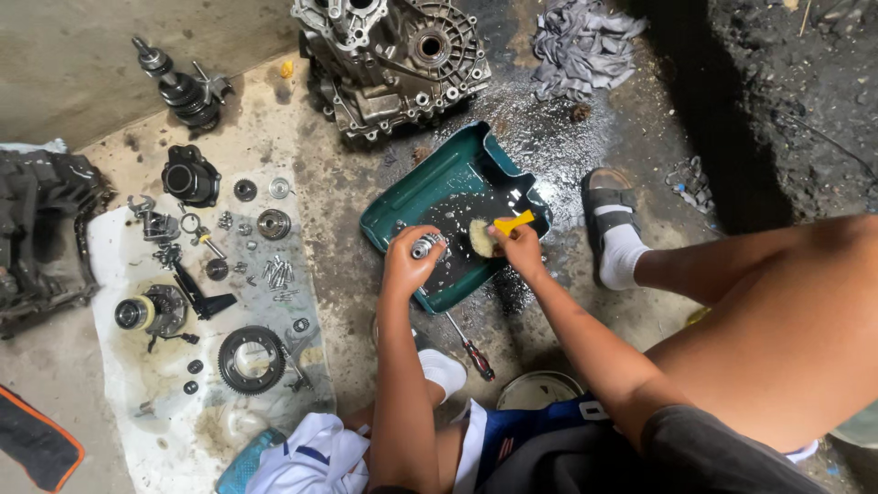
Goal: The person scrubs a metal gear shaft with a yellow brush and liquid in a green tray, rotating the shaft to clean all sides. The person then lifts the shaft to inspect it.
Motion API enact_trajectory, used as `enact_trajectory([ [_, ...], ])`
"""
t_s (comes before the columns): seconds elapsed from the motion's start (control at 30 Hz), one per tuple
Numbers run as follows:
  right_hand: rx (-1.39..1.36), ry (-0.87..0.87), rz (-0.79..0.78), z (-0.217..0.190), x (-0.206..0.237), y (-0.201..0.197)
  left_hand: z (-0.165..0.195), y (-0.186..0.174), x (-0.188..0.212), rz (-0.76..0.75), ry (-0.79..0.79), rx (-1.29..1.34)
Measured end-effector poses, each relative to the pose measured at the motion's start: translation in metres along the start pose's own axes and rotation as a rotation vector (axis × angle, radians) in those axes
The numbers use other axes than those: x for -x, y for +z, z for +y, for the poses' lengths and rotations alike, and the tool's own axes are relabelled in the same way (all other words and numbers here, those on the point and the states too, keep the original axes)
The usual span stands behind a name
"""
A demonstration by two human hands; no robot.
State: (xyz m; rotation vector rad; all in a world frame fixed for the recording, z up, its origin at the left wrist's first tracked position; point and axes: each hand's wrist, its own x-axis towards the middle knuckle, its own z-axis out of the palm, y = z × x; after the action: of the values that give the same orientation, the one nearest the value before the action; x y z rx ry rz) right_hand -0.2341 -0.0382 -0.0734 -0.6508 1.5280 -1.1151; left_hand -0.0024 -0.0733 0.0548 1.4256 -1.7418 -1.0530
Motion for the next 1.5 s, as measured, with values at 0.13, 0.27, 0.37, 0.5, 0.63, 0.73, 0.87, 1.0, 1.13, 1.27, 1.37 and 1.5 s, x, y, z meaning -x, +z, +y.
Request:
enact_trajectory([
  [0.13,0.322,-0.228,-0.059,-0.001,-0.014,0.006,-0.014,0.004,-0.001,0.012,0.038,-0.028],
  [0.27,0.809,-0.513,-0.245,-0.003,-0.013,0.008,-0.02,0.003,-0.002,0.041,-0.248,0.011],
  [0.37,0.965,-0.538,-0.389,0.001,-0.011,0.016,-0.015,-0.001,-0.003,0.124,-0.244,-0.007],
  [0.5,1.129,-0.36,-0.486,0.003,-0.026,0.038,-0.007,-0.006,-0.002,0.057,-0.689,-0.035],
  [0.63,0.77,0.093,-0.445,-0.019,-0.054,0.05,-0.013,-0.01,0.001,0.091,-0.605,-0.008],
  [0.73,0.061,0.256,-0.369,-0.036,-0.048,0.043,-0.023,-0.01,0.007,0.113,-0.597,-0.041],
  [0.87,-0.261,0.164,-0.422,-0.052,-0.02,0.049,-0.031,-0.009,0.011,0.073,-0.606,-0.045],
  [1.0,-0.019,-0.011,-0.42,-0.049,-0.017,0.068,-0.033,-0.009,0.014,0.014,-0.565,-0.016],
  [1.13,0.159,-0.11,-0.306,-0.045,-0.024,0.071,-0.033,-0.008,0.013,0.053,-0.628,-0.071],
  [1.27,0.165,-0.369,-0.365,-0.047,-0.016,0.072,-0.033,-0.004,0.007,0.029,-0.68,-0.212],
  [1.37,0.42,-0.298,-0.129,-0.055,-0.011,0.079,-0.033,-0.003,0.005,0.068,-0.646,-0.204],
  [1.5,0.117,-0.237,-0.177,-0.068,-0.013,0.085,-0.035,0.001,0.009,0.051,-0.563,-0.161],
])
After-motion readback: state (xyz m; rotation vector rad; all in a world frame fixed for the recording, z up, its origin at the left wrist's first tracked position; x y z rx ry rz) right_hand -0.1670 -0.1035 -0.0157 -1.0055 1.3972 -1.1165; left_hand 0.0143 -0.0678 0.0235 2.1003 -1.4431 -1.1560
